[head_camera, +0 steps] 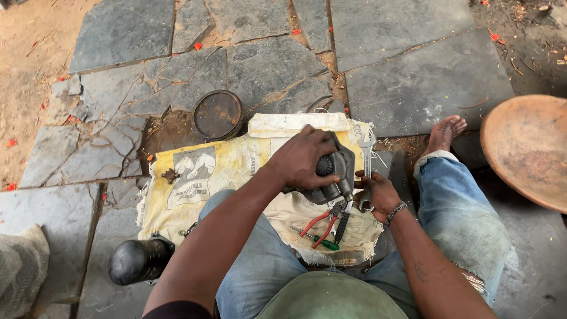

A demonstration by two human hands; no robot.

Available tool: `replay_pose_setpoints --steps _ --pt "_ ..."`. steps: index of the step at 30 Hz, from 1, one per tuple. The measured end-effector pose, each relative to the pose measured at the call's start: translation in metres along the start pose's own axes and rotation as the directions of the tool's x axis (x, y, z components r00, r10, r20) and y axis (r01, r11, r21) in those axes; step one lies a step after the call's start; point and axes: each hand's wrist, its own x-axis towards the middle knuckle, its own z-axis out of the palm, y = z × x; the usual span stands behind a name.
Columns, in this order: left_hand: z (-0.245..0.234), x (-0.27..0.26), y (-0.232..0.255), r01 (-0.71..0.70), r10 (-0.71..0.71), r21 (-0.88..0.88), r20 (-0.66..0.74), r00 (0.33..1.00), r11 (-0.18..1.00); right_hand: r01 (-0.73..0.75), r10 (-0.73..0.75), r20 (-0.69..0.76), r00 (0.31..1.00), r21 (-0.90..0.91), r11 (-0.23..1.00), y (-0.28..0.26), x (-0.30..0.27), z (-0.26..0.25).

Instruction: The person uses wrenches and pliers to disassemble a mechanical housing, removes a cylindrical internal component, and cleans it with a cloth.

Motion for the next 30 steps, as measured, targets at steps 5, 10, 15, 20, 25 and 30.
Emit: replay_pose_setpoints --steps 5,10,15,20,25,30 --pt "0.023 -0.028 0.015 0.595 -0.636 -0.227 -0.265 0.724 0.771 0.031 -0.014 -0.181 0.983 0.09 0.995 -0.016 -0.023 0.003" --pt "0.035 -0.053 0.022 0.721 -0.823 -0.398 -0.278 0.495 0.567 0.101 -0.089 -0.2 0.976 0.049 0.994 -0.027 -0.055 0.001" --pt "0.018 -0.037 0.033 0.738 -0.827 -0.373 -0.233 0.512 0.562 0.057 -0.057 -0.157 0.986 -0.004 0.998 -0.002 -0.088 -0.003" --pt "0.002 -0.017 0.051 0.733 -0.758 -0.198 -0.22 0.614 0.651 -0.002 0.014 -0.17 0.985 0.073 0.997 0.002 -0.098 0.009" --pt "-0.003 -0.012 0.057 0.753 -0.775 -0.187 -0.196 0.601 0.631 0.033 -0.021 -0.143 0.989 0.081 0.996 -0.031 -0.12 0.017" --pt "-0.013 -0.007 0.059 0.797 -0.808 -0.139 -0.136 0.573 0.588 0.126 -0.234 -0.114 0.966 -0.581 0.804 -0.067 -0.165 0.024"
